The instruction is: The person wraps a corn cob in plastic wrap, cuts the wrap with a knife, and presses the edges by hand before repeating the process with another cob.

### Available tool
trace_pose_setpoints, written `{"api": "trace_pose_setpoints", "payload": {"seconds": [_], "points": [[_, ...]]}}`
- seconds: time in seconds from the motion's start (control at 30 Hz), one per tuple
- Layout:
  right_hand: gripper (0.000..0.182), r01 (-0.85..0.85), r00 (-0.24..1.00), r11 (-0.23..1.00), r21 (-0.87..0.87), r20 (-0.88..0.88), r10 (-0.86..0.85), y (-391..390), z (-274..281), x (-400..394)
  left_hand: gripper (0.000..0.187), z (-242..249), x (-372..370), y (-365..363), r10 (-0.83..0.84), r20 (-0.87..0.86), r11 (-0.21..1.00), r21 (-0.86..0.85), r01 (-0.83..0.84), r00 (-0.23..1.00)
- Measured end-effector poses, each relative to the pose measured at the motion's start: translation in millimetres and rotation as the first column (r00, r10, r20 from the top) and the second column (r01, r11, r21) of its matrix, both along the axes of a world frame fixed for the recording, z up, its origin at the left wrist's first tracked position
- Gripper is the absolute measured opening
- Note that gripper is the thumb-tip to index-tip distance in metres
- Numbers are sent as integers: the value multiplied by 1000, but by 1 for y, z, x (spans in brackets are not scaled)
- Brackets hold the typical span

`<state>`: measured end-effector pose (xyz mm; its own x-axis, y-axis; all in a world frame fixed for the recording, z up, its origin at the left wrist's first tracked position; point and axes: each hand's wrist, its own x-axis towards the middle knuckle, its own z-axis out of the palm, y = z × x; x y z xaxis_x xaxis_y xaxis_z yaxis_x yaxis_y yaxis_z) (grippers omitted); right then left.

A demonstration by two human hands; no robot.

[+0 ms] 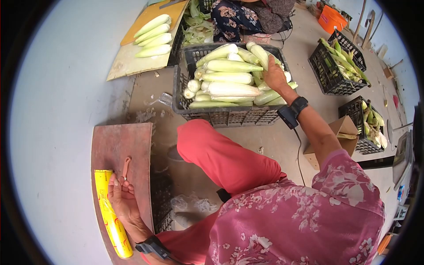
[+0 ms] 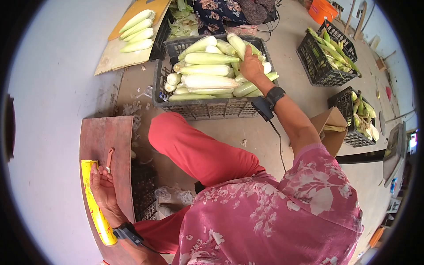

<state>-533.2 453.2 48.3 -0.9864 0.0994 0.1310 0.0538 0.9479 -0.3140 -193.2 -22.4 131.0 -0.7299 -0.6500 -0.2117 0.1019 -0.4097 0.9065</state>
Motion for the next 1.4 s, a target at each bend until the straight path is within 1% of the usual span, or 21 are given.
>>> {"api": "trace_pose_setpoints", "payload": {"seconds": [0.17,0.27,0.37,0.47,0.57,0.67,0.73,0.77,0.87,0.97,1.07,1.17,1.27,1.37,1.4], "points": [[82,7,996,994,113,89,-17,-10,20,12,31,1,3,0,6,-11,1000,10,-6,1000],[82,-2,994,982,191,104,-19,-8,20,20,30,0,6,-3,25,-6,1000,13,-25,1000],[83,0,995,974,228,99,-23,-6,15,21,30,0,10,-4,45,11,999,9,-45,999],[82,13,997,975,224,72,-29,-8,12,24,30,-3,15,-6,67,19,998,12,-67,998],[68,9,997,993,118,-82,0,-5,6,34,28,-6,21,-10,91,22,995,26,-92,996],[46,-40,969,998,39,-243,49,23,-18,20,28,-10,27,-15,102,27,994,22,-103,994],[36,-44,955,997,-62,-297,24,37,-15,18,28,-11,32,-16,120,34,993,14,-121,992],[33,-48,946,993,-112,-324,9,43,-14,17,28,-13,35,-19,125,37,992,19,-126,991],[34,-11,923,992,-122,-383,-37,59,-20,7,28,-19,41,-26,140,47,989,33,-142,989],[30,-44,952,970,-239,-306,-32,44,-4,17,28,-21,45,-29,153,48,987,35,-154,987],[32,-109,968,977,-183,-241,62,34,-5,25,27,-21,47,-30,150,41,988,27,-151,988],[34,-100,973,983,-152,-219,65,34,-15,26,27,-19,47,-29,156,37,987,21,-157,987],[32,-101,979,989,-106,-188,80,30,-19,40,28,-17,47,-27,158,40,987,33,-159,987],[26,-82,972,989,120,-209,106,20,-15,57,28,-19,49,-31,147,37,987,58,-149,988],[23,-74,979,989,128,-182,97,23,-21,60,28,-21,49,-33,147,30,987,63,-148,989]]}}
